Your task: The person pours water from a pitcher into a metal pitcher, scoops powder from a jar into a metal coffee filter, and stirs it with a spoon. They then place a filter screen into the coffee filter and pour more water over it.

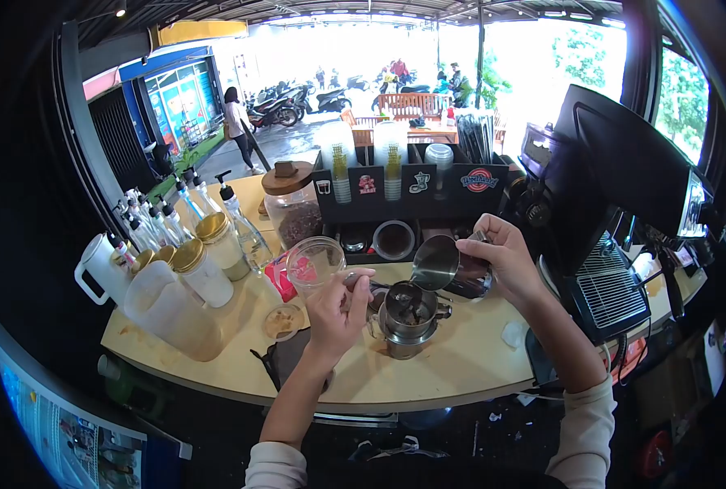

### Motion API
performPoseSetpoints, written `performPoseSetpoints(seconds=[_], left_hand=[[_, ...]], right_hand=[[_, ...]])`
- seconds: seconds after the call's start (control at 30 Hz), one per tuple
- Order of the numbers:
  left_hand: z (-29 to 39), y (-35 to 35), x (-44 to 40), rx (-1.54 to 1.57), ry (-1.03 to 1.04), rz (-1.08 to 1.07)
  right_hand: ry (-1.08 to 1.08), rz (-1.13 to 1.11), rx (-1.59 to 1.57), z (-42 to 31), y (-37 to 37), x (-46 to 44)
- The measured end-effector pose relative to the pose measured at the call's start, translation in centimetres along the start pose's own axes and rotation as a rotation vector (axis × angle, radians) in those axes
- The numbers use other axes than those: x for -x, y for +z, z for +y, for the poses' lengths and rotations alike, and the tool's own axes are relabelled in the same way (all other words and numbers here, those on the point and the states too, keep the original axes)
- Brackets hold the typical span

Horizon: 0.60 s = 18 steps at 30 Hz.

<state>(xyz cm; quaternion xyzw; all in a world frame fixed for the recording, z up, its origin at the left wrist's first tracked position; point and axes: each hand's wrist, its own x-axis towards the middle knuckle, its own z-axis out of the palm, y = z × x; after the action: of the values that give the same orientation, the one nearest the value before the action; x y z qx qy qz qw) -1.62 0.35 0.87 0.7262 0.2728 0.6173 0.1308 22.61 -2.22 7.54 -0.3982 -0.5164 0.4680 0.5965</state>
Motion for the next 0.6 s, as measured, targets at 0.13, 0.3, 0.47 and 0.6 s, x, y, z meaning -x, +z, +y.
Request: performPoseSetpoints(seconds=[0.13, 0.3, 0.47, 0.6], left_hand=[[-0.3, -0.2, 0.0, 0.039, -0.019, 0.033], [0.0, -0.6, -0.3, -0.005, -0.003, 0.031], [-0.2, -0.6, -0.3, -0.034, 0.024, 0.032], [-0.3, -0.6, -0.4, -0.029, 0.026, 0.034]], right_hand=[[0.007, -0.02, -0.003, 0.3, -0.4, 0.1], [0.022, -0.012, -0.002, -0.2, -0.4, 0.6], [0.015, 0.029, 0.024, -0.4, -0.8, 1.1], [0.001, 0.052, 0.044, -0.4, -1.3, 1.3]])
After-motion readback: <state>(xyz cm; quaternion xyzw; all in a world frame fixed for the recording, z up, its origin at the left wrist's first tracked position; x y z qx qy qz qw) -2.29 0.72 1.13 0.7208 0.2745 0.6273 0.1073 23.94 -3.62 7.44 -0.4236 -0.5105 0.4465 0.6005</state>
